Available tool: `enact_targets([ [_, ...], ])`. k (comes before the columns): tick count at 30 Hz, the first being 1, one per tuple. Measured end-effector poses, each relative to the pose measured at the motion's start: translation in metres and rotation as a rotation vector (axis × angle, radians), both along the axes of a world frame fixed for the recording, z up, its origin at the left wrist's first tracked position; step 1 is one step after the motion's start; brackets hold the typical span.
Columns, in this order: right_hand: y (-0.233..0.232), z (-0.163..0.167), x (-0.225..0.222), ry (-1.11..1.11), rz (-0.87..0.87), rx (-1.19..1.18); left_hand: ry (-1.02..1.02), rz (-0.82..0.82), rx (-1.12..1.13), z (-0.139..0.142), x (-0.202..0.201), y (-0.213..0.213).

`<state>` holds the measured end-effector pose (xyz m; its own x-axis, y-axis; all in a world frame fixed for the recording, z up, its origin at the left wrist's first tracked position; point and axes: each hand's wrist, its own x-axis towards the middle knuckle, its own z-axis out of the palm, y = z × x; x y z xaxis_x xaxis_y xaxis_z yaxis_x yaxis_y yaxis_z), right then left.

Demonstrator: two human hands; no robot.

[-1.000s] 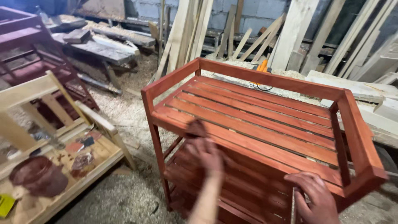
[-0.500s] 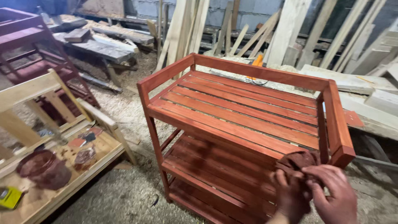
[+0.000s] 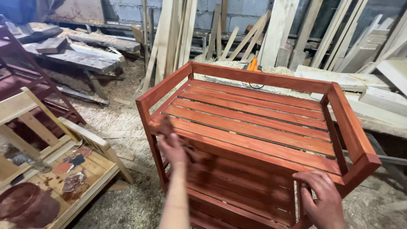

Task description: The person wipes a red-stained slatted wooden shelf unit with a cloth, working over the top, sides, rails and lower shelves. They rotate and reposition the unit between passes to reach all surfaces, then press the cloth across the top slats by hand.

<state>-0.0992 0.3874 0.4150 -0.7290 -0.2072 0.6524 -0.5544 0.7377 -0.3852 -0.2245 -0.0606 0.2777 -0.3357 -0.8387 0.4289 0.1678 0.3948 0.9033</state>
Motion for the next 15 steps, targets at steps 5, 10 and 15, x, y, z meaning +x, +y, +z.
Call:
enact_targets([
  [5,-0.005,-0.007,-0.003,-0.011,-0.017,-0.021,-0.074,-0.019,0.099,-0.001,-0.002,-0.070],
  [10,0.002,-0.012,0.007,0.005,-0.031,-0.051,-0.092,-0.070,0.123,0.002,0.004,0.000],
  [15,0.025,0.001,0.020,-0.003,-0.020,-0.031,-0.052,-0.268,0.130,0.007,0.031,0.180],
])
